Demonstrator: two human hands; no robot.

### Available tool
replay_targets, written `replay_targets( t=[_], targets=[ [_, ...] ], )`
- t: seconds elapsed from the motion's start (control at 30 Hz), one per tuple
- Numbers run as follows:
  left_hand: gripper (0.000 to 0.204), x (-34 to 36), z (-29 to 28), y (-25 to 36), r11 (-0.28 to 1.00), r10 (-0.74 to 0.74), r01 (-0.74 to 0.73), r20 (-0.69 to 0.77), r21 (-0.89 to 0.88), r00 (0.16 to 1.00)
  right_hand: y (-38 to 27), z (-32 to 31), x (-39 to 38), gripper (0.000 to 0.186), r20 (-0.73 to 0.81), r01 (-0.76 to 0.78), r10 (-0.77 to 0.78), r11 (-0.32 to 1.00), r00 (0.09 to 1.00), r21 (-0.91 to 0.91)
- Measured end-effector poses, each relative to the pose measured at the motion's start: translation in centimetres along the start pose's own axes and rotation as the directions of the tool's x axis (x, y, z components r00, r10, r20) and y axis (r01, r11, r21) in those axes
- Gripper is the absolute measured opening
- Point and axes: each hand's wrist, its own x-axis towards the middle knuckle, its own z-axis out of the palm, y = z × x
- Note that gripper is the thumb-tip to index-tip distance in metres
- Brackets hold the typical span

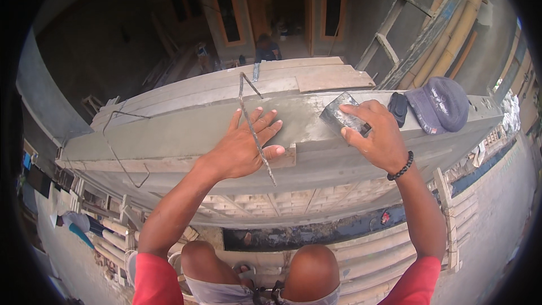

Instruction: The person smooths a freshly poured concrete beam using a rectangular trowel and a smaller finishing tool. They repeatedly dip the tools into a bucket of water to keep them clean and continue smoothing the surface along the length of the beam.

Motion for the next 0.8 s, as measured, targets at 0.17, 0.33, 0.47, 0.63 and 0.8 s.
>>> replay_targets(
  t=[0.17, 0.33, 0.47, 0.63, 0.8],
  targets=[
    [0.077, 1.3, 0.2, -0.6, 0.999, 0.004, -0.002, 0.054, -0.032, 0.999, 0.3, 0.1, -0.3, 0.042, 0.028, -0.095, 0.095, 0.995, 0.995, 0.027],
    [0.077, 2.8, 1.1, -2.3, 1.0, 0.002, -0.002, 0.037, 0.009, 0.999, 0.4, 1.6, 0.3, 0.042, 0.065, -0.127, 0.122, 0.989, 0.99, 0.08],
    [0.074, 2.5, 0.7, -2.5, 1.0, -0.025, 0.025, 0.041, 0.008, 0.999, -0.1, 2.6, 1.3, 0.042, 0.171, -0.051, 0.062, 0.996, 0.983, -0.069],
    [0.066, 1.3, 0.1, -3.9, 0.997, -0.071, 0.07, 0.028, 0.04, 0.997, -1.5, 6.0, 3.9, 0.039, 0.24, 0.066, -0.044, 0.994, 0.97, -0.083],
    [0.061, -0.4, -0.3, -4.4, 0.989, -0.141, 0.14, 0.015, 0.045, 0.99, -1.3, 8.3, 8.0, 0.04, 0.251, -0.019, 0.062, 0.985, 0.966, -0.17]
  ],
)
